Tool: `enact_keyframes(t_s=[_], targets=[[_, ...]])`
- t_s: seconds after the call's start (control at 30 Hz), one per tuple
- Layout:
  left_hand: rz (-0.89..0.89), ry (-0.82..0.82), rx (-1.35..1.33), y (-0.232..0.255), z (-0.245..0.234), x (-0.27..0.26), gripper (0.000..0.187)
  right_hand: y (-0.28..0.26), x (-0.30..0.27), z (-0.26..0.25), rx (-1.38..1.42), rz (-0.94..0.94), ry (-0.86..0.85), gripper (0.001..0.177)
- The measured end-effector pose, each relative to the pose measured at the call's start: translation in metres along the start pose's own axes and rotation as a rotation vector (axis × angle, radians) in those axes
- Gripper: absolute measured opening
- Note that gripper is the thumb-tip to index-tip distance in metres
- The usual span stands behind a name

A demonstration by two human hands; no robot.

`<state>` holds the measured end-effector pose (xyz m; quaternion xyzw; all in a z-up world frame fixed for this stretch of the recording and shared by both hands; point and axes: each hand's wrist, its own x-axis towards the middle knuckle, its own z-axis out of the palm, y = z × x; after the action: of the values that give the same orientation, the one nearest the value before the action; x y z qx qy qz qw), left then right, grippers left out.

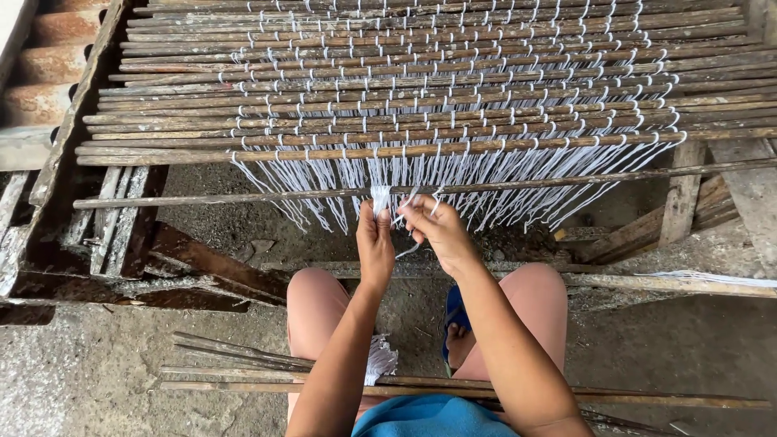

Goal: The person is manually weaving white threads onto a wooden stick as part of a larger weaving process, likely for making mats or screens.

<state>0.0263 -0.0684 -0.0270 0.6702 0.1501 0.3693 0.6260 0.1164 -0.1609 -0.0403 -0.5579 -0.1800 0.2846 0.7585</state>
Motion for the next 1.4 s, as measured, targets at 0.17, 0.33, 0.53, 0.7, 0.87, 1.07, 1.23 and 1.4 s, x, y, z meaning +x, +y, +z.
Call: enact_keyframes(t_s=[0.17,0.33,0.53,0.7,0.87,1.07,1.23,1.4], targets=[[0.016,-0.019,0.000,-0.024,-0.006,-0.001,0.018,-0.006,0.003,-0.014,0.152,-0.034,0.084,0.011],[0.034,0.048,-0.001,-0.027,-0.008,0.004,0.023,-0.020,-0.004,-0.018,0.251,-0.123,0.130,0.012],[0.040,0.039,-0.058,-0.026,-0.007,0.002,0.024,-0.011,-0.004,-0.026,0.321,-0.130,0.139,0.013],[0.013,-0.028,0.045,-0.047,-0.008,-0.002,0.016,-0.026,-0.017,-0.016,-0.029,-0.105,0.080,0.036],[0.036,-0.042,0.087,-0.045,-0.005,-0.001,0.017,0.044,-0.023,-0.030,-0.322,-0.169,0.009,0.019],[0.023,-0.064,0.119,-0.041,-0.009,0.003,0.022,0.050,-0.011,-0.050,-0.395,-0.073,-0.094,0.036],[0.072,-0.114,0.234,-0.064,-0.036,-0.001,0.013,-0.004,-0.007,-0.019,-0.018,-0.088,-0.019,0.063],[0.075,-0.130,0.616,-0.128,-0.063,0.005,0.036,-0.016,0.003,-0.040,0.302,0.342,-0.082,0.028]])
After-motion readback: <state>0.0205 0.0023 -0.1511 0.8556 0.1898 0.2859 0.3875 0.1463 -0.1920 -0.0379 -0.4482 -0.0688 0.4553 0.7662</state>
